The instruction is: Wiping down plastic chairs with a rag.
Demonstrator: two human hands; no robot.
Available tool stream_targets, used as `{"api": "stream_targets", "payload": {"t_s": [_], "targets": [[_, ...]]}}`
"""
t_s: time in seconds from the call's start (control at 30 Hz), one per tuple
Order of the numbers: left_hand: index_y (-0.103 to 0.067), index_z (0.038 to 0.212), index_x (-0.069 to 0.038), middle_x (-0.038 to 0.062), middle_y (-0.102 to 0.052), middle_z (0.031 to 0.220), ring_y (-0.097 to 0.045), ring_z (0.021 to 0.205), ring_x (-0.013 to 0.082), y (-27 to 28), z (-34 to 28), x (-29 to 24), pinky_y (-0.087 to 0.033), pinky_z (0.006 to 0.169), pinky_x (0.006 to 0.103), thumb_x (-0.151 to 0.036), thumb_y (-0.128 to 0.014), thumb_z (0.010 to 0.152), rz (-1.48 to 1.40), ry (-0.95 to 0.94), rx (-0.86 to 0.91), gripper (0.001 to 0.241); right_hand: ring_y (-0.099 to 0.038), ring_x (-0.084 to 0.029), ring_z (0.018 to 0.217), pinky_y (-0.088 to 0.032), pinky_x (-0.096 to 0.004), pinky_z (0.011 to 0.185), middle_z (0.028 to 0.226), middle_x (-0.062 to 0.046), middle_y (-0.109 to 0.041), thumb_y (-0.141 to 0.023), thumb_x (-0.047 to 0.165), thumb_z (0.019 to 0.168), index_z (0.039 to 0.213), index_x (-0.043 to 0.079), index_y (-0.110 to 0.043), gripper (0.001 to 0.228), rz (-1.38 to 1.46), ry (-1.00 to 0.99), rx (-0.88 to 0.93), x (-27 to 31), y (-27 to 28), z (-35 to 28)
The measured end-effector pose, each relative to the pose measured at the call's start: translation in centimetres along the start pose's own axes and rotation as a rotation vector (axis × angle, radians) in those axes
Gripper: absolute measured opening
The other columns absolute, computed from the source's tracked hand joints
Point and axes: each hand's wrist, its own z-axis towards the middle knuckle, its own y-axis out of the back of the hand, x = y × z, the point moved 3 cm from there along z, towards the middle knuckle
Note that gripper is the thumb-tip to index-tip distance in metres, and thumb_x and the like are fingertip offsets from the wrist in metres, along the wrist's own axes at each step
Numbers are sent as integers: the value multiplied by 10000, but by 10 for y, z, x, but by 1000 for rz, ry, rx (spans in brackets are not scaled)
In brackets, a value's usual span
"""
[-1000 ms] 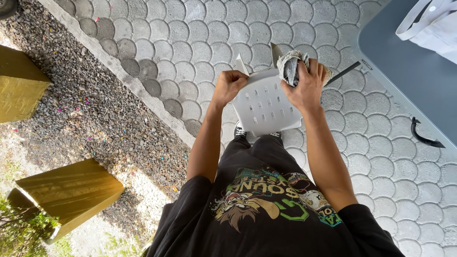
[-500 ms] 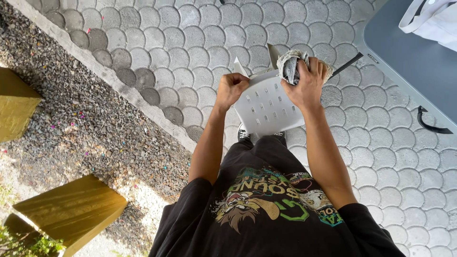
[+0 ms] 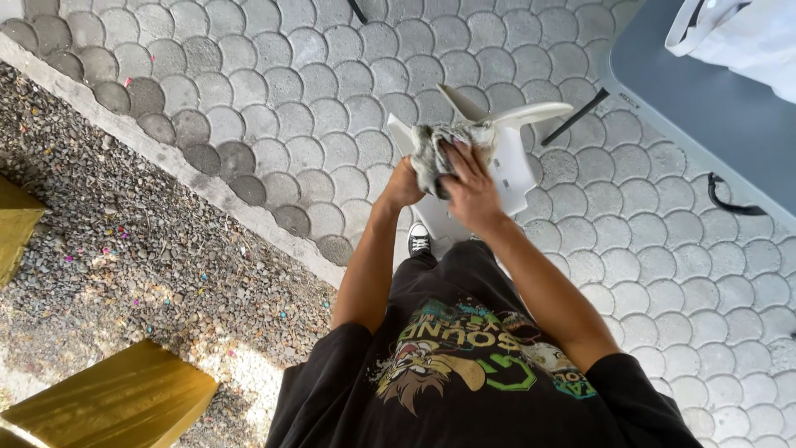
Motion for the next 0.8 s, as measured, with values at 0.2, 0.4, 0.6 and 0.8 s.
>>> {"api": "stream_targets", "payload": {"t_s": [0.2,0.4,0.6,0.8], "targets": [[-789,1123,-155,102,-780,929,-735,972,314,8,-11,-31,-554,842,419,10,-608,690,186,96,11,497,-435,-416,1464,-356,-648,1158,1588,-140,-508,-775,23,890,818,95,-696,129,-129,-124,-38,-105,41,8],[-775,1072,-155,146,-744,847,-724,879,409,-7,18,5,-553,777,473,-51,-633,670,280,34,44,439,-430,-573,1387,-328,-706,1116,1555,-272,-458,-870,10,741,925,92,-775,222,-313,-168,-23,-67,18,7],[-741,896,-60,118,-666,702,-658,701,276,7,4,-7,-513,683,424,-63,-649,691,301,134,90,225,-526,-380,1389,-397,-641,1086,1511,-134,-539,-906,174,580,955,163,-769,399,-51,149,-105,-93,18,4],[-766,1190,-168,199,-747,1034,-701,1041,395,12,6,-14,-503,891,485,-131,-703,762,344,369,139,435,-703,-469,986,-506,-586,934,962,-183,-672,-948,259,602,1034,120,-646,546,66,-353,-111,-208,32,-37]]}}
